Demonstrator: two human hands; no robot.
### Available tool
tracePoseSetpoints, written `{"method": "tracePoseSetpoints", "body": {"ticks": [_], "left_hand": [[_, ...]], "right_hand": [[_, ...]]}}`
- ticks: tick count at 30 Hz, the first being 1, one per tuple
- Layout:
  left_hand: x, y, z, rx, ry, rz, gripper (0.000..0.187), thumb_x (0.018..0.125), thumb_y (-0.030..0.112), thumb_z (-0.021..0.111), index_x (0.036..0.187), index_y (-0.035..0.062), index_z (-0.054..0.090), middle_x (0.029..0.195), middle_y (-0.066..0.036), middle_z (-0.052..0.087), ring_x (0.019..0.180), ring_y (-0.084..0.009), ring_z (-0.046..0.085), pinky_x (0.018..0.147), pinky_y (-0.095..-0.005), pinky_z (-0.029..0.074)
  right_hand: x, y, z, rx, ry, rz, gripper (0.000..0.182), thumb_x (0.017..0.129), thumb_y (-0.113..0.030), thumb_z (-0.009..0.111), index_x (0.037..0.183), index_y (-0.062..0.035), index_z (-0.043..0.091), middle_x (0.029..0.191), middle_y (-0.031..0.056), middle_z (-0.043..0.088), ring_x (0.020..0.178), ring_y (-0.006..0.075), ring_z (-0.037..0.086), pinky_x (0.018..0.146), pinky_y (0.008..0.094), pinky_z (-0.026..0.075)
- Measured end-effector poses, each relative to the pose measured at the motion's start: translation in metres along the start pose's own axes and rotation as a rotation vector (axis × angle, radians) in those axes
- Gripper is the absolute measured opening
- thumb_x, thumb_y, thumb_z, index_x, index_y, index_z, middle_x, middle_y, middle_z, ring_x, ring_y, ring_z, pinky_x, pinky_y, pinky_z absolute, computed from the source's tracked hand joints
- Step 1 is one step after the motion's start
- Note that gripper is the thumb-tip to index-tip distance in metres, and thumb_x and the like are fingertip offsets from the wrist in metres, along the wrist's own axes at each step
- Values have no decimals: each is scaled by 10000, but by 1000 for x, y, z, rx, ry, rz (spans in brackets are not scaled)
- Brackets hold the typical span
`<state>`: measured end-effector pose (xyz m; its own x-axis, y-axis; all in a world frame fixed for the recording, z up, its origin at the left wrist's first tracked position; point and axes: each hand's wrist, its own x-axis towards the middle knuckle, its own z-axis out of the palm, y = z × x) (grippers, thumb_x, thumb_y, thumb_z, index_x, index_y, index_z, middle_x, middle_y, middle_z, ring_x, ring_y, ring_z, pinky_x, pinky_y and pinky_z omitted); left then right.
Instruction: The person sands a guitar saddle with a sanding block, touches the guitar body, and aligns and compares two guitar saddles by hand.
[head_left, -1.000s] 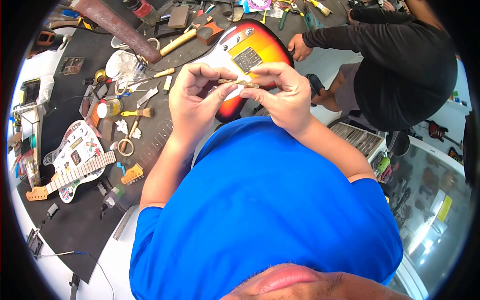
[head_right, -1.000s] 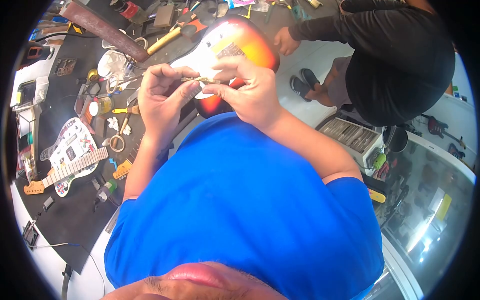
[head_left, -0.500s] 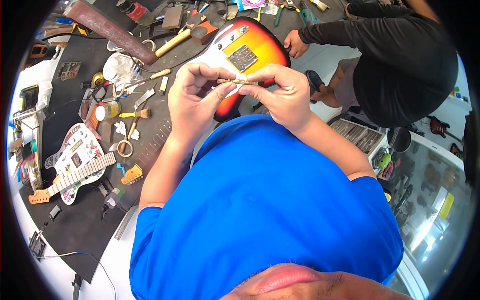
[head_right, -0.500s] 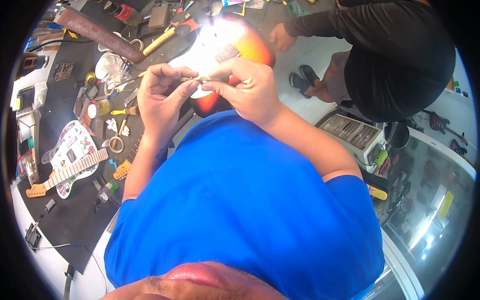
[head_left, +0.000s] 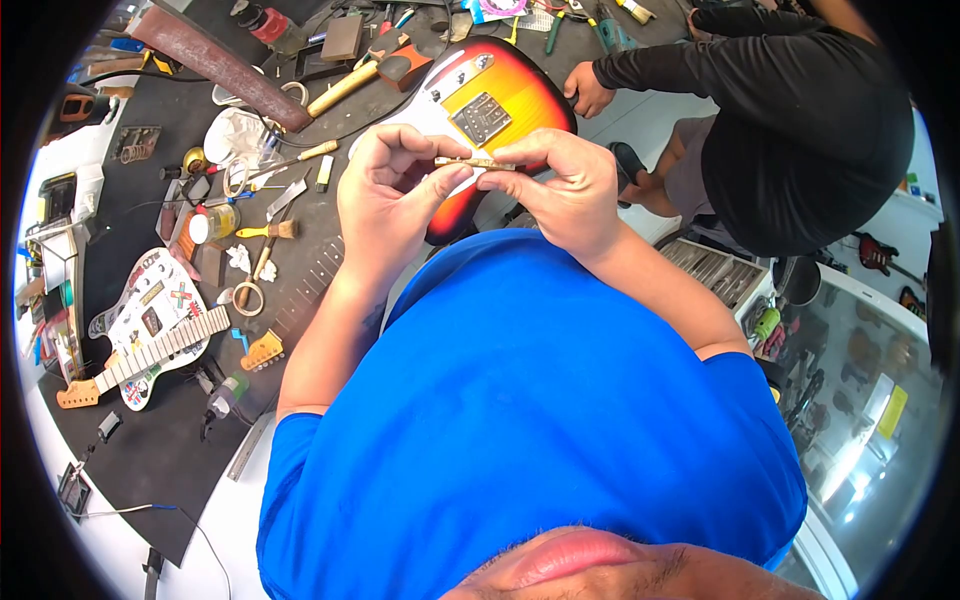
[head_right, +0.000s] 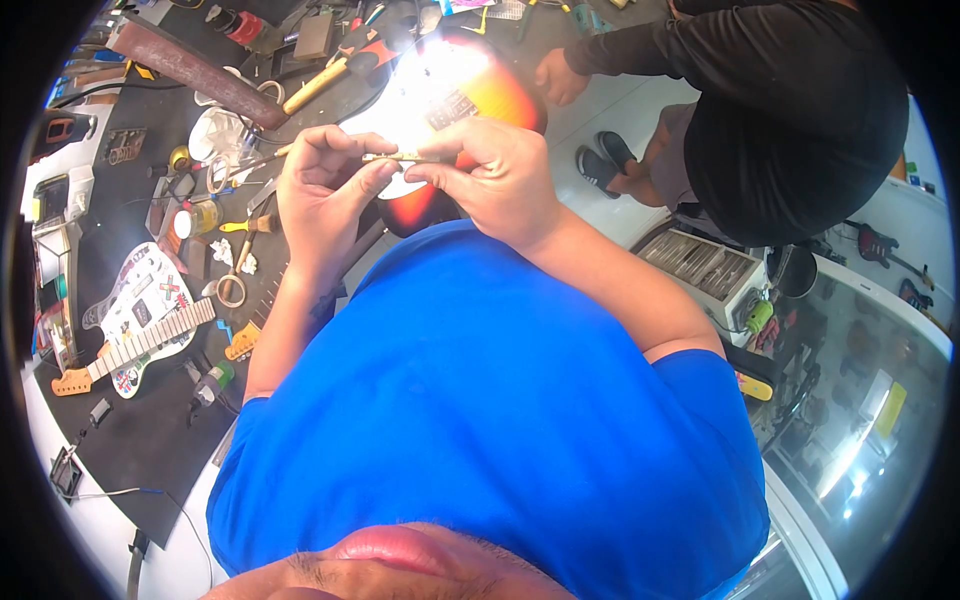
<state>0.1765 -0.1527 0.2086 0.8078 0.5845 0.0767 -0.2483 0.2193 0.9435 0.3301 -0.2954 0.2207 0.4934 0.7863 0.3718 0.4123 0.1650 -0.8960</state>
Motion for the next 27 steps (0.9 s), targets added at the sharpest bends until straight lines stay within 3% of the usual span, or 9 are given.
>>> {"method": "tracePoseSetpoints", "body": {"ticks": [19,27], "left_hand": [[1,-2,-3,24,-26,5,330,918,-122,713,1121,29,500,1137,-195,712,1093,-219,697,938,-341,592],[4,-2,3,13,-4,40,303,918,-81,740,1092,-7,503,1110,-206,724,1015,-215,728,898,-332,602]], "right_hand": [[2,0,0,-49,-4,-2,126,824,-40,855,927,-34,784,839,81,767,672,114,682,570,264,501],[2,3,-2,-58,13,-31,138,813,-50,865,928,-49,788,805,70,753,655,125,665,558,276,492]]}}
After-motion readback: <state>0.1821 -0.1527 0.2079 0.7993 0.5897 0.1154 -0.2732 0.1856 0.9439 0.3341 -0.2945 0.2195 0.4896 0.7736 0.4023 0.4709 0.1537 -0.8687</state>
